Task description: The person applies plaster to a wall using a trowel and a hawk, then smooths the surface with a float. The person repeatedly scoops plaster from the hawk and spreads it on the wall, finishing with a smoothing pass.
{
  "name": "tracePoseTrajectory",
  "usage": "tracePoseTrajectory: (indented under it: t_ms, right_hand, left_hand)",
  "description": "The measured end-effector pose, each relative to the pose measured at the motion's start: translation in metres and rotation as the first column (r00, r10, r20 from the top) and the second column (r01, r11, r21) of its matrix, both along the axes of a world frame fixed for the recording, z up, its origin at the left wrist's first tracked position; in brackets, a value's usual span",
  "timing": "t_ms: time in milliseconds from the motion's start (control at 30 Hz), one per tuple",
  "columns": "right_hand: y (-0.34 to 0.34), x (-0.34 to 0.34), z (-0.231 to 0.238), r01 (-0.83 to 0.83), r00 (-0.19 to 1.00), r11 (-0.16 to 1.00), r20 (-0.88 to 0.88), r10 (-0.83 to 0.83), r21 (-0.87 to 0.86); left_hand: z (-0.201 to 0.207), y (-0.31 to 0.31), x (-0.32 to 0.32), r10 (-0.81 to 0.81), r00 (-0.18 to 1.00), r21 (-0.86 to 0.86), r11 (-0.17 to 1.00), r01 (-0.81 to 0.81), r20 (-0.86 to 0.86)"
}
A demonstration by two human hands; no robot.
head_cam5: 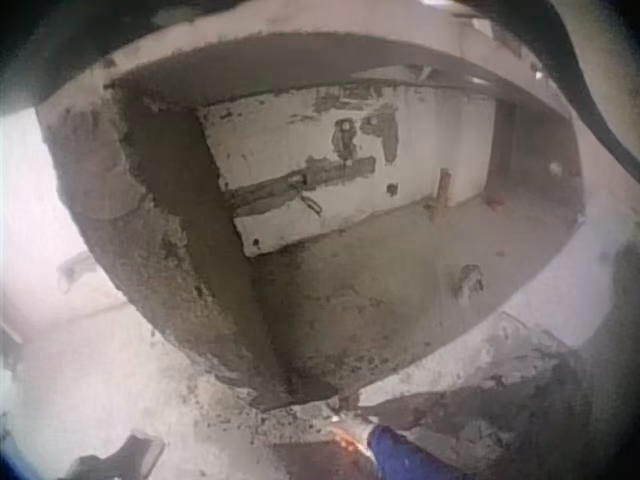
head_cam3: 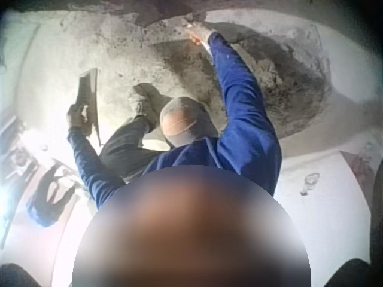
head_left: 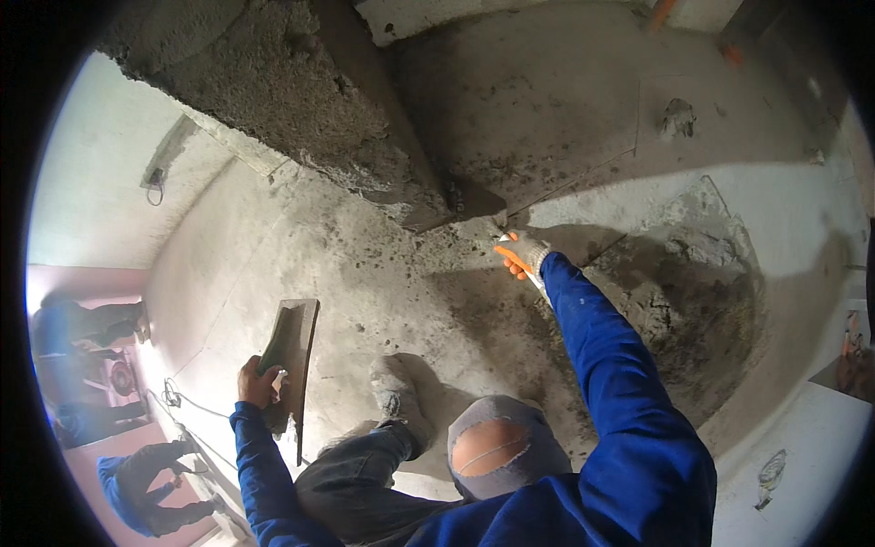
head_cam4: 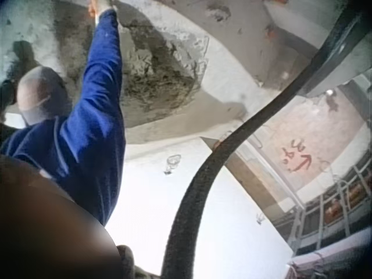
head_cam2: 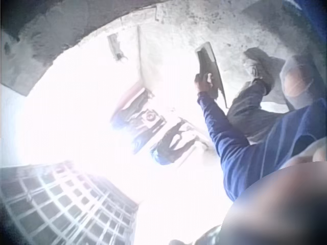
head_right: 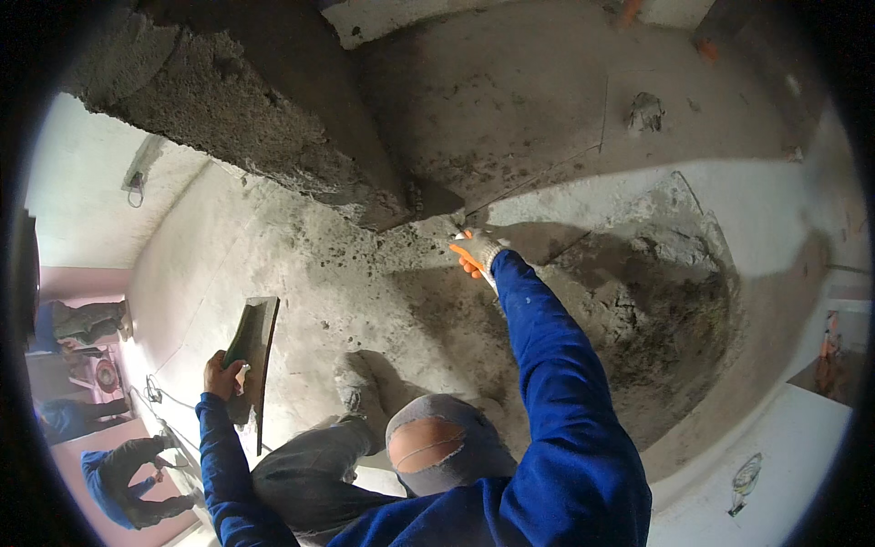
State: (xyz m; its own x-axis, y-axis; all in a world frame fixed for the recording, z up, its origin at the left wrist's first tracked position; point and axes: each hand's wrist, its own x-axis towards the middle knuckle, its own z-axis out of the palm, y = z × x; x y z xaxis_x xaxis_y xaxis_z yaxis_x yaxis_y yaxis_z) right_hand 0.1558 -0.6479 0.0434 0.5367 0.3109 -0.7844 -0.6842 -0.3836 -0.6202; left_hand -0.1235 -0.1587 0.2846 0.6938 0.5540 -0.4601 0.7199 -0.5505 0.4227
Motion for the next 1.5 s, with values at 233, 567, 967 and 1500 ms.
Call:
tracePoseTrajectory:
  t_ms: [233,567,967,1500]
  right_hand:
    - [-0.010,-0.021,0.026,0.163,0.986,0.983,0.019,-0.165,0.079]
    - [-0.114,-0.139,0.072,0.592,0.805,0.621,-0.337,-0.488,0.514]
    - [-0.120,-0.192,0.058,0.469,0.883,0.675,-0.331,-0.333,0.569]
    - [0.008,-0.085,0.104,-0.086,0.875,0.978,0.455,0.166,-0.191]
  left_hand:
    - [-0.001,0.004,-0.001,0.007,1.000,-0.037,0.999,-0.007,0.005]
    - [-0.022,0.027,-0.002,-0.027,0.998,0.016,0.999,0.028,-0.049]
    - [-0.026,0.020,0.029,-0.111,0.991,0.042,0.992,0.115,-0.075]
    - [-0.024,0.026,-0.003,-0.003,0.999,0.000,1.000,0.003,-0.050]
